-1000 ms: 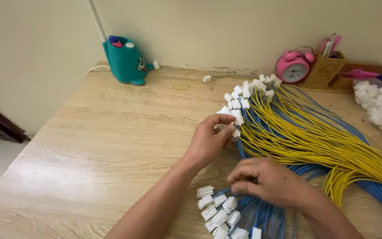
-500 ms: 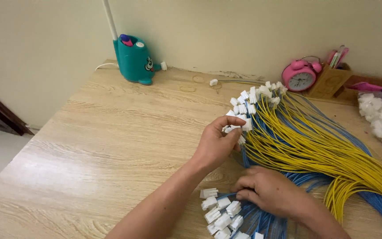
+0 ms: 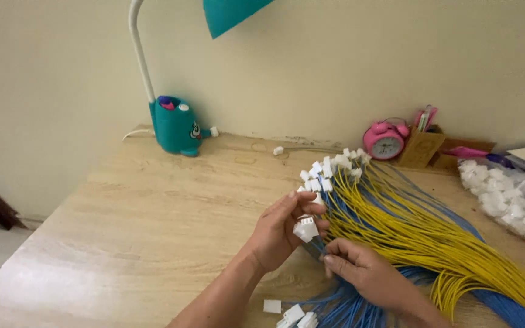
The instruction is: The person repeatedly picks up yellow and blue fiber optic cables and white plastic connectors from a wooden desk, aligns the connector with the cable end, and presses them together. The person handles the cables one at a time, occasionally repositioning the bundle on the desk.
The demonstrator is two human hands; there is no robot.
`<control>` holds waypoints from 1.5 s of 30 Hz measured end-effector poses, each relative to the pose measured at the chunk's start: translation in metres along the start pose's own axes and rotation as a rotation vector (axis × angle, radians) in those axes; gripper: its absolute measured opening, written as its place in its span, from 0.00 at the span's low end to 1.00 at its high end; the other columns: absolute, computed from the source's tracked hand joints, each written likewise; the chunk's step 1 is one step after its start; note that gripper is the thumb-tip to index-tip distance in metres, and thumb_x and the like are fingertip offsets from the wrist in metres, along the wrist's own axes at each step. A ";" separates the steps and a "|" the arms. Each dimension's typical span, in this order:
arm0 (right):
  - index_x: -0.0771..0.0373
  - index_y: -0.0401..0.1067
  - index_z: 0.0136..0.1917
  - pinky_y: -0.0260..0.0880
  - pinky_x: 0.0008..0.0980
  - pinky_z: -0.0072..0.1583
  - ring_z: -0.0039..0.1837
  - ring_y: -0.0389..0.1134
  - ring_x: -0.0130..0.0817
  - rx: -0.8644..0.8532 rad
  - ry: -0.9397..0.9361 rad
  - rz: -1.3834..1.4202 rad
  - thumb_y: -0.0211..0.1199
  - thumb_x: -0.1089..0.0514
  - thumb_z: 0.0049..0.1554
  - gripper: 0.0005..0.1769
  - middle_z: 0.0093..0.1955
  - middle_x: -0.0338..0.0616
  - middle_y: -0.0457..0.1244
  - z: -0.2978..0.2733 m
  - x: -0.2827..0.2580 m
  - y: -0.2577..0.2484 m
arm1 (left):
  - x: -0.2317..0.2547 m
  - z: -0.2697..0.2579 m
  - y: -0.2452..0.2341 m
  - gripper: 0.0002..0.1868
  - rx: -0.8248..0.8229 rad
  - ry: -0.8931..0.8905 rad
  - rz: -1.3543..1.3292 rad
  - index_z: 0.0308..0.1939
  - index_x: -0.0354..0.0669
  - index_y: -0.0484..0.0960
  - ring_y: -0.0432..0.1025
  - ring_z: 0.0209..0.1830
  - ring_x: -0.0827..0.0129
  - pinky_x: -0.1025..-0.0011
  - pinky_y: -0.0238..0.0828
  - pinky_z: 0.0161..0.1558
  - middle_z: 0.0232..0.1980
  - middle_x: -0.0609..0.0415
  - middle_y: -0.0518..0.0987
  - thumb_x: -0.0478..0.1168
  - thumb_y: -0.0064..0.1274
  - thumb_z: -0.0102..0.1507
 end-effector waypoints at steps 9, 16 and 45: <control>0.66 0.69 0.38 0.58 0.30 0.39 0.32 0.58 0.33 0.110 0.085 0.317 0.56 0.58 0.60 0.11 0.34 0.49 0.67 0.005 0.014 -0.009 | -0.010 0.001 0.001 0.16 0.025 -0.033 0.094 0.53 0.37 0.76 0.74 0.45 0.63 0.69 0.74 0.51 0.49 0.46 0.80 0.30 0.54 0.60; 0.68 0.75 0.38 0.59 0.29 0.36 0.30 0.58 0.33 0.239 0.088 0.335 0.62 0.59 0.54 0.09 0.36 0.51 0.72 0.004 0.014 -0.018 | -0.014 0.005 -0.005 0.17 0.069 -0.018 0.134 0.51 0.34 0.75 0.75 0.39 0.59 0.70 0.77 0.46 0.45 0.46 0.77 0.26 0.55 0.58; 0.58 0.80 0.39 0.68 0.35 0.39 0.32 0.68 0.37 0.238 -0.102 -0.337 0.62 0.58 0.54 0.07 0.30 0.44 0.70 -0.056 -0.076 -0.054 | -0.005 0.002 -0.002 0.13 0.153 0.080 0.351 0.52 0.38 0.78 0.70 0.27 0.73 0.79 0.70 0.30 0.28 0.52 0.72 0.39 0.47 0.67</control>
Point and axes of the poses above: each hand's wrist, its own z-axis towards the middle knuckle, its own y-axis out of the palm, x = y × z, the point moved 8 cm from there along z, towards the middle knuckle
